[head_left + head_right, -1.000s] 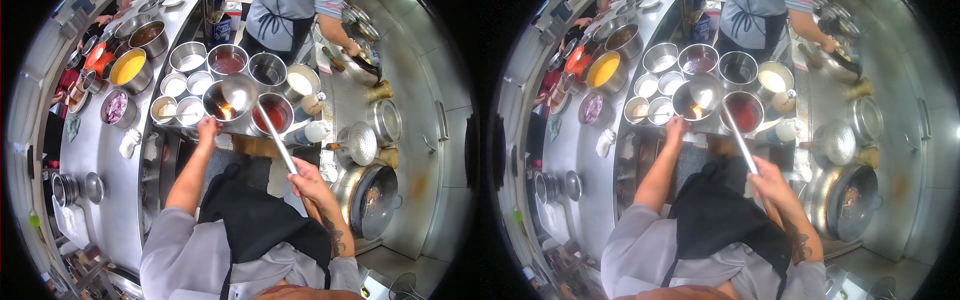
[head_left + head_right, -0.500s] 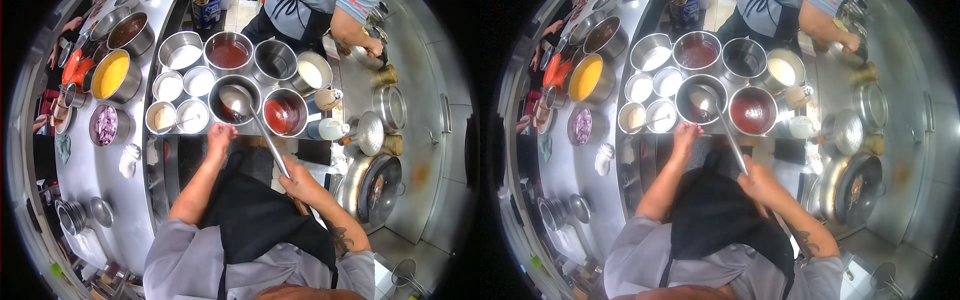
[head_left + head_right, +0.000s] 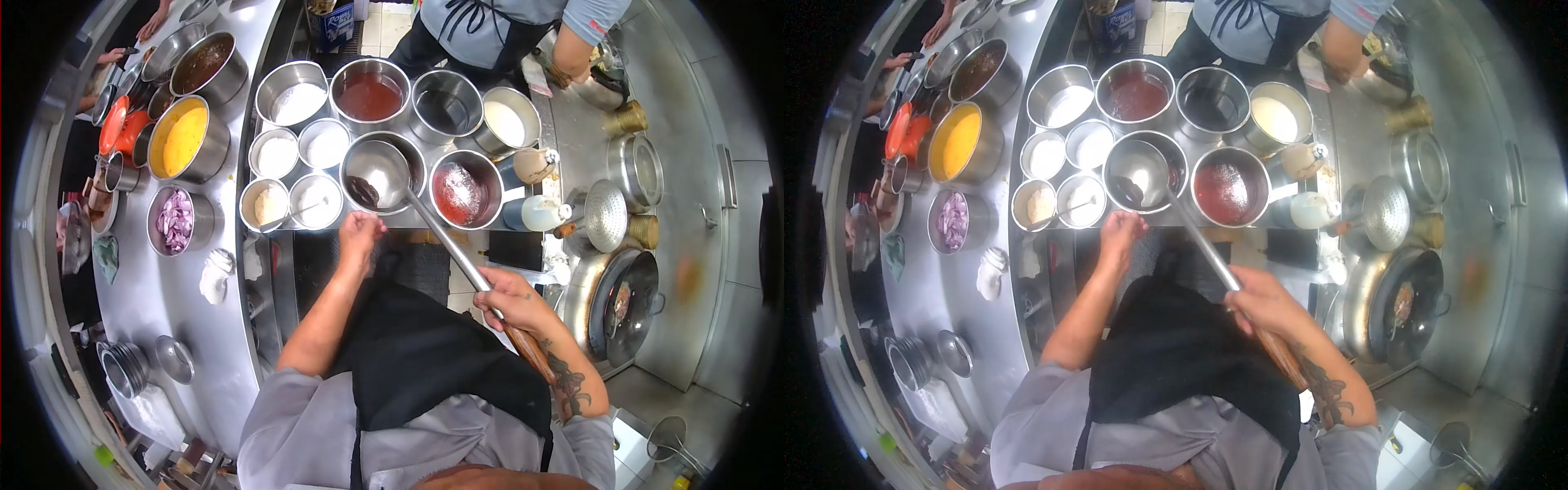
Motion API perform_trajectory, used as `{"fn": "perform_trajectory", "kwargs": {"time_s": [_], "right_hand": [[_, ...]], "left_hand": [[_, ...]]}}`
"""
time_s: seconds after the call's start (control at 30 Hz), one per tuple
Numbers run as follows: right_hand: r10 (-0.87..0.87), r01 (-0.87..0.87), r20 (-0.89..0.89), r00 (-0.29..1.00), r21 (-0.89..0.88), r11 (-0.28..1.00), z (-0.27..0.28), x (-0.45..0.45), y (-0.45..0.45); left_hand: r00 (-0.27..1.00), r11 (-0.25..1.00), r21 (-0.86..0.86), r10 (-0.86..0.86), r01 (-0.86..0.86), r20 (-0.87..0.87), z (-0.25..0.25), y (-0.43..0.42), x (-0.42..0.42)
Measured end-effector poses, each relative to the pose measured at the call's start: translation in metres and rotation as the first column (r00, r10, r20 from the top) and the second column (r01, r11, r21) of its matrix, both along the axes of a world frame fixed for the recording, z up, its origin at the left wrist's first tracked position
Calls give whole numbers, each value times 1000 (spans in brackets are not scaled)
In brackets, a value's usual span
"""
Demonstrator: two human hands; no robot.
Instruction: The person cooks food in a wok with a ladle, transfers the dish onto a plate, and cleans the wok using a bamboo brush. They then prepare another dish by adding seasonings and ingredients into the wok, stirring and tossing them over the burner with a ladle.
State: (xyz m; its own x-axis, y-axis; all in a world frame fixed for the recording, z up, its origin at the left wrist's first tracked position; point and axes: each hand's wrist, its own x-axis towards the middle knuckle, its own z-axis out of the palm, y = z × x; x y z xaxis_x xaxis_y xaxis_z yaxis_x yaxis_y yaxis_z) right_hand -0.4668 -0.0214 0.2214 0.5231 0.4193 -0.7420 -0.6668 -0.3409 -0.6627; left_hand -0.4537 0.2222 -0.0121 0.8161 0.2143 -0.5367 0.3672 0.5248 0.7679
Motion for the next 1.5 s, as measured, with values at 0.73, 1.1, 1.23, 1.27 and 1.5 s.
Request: {"fn": "perform_trajectory", "kwargs": {"time_s": [0.73, 1.1, 1.23, 1.27, 1.5], "right_hand": [[-363, 538, -400, 842, 557, 633, 17, -74, -94], [-827, 808, 481, 292, 339, 483, 79, -272, -293], [-76, 920, 952, 298, -265, 287, -23, -319, -399], [202, 914, 922, 329, -365, 176, -39, -324, -423], [-158, 780, 764, 626, -616, 110, -55, -324, -475]], "left_hand": [[961, 938, 209, -271, 277, -58, 5, -32, -86], [770, 754, 157, -617, 637, -161, -18, -146, -118], [662, 638, 182, -738, 748, -135, -14, -202, -129], [639, 612, 200, -761, 765, -117, -12, -215, -133], [441, 380, 308, -883, 872, -159, -31, -277, -131]]}}
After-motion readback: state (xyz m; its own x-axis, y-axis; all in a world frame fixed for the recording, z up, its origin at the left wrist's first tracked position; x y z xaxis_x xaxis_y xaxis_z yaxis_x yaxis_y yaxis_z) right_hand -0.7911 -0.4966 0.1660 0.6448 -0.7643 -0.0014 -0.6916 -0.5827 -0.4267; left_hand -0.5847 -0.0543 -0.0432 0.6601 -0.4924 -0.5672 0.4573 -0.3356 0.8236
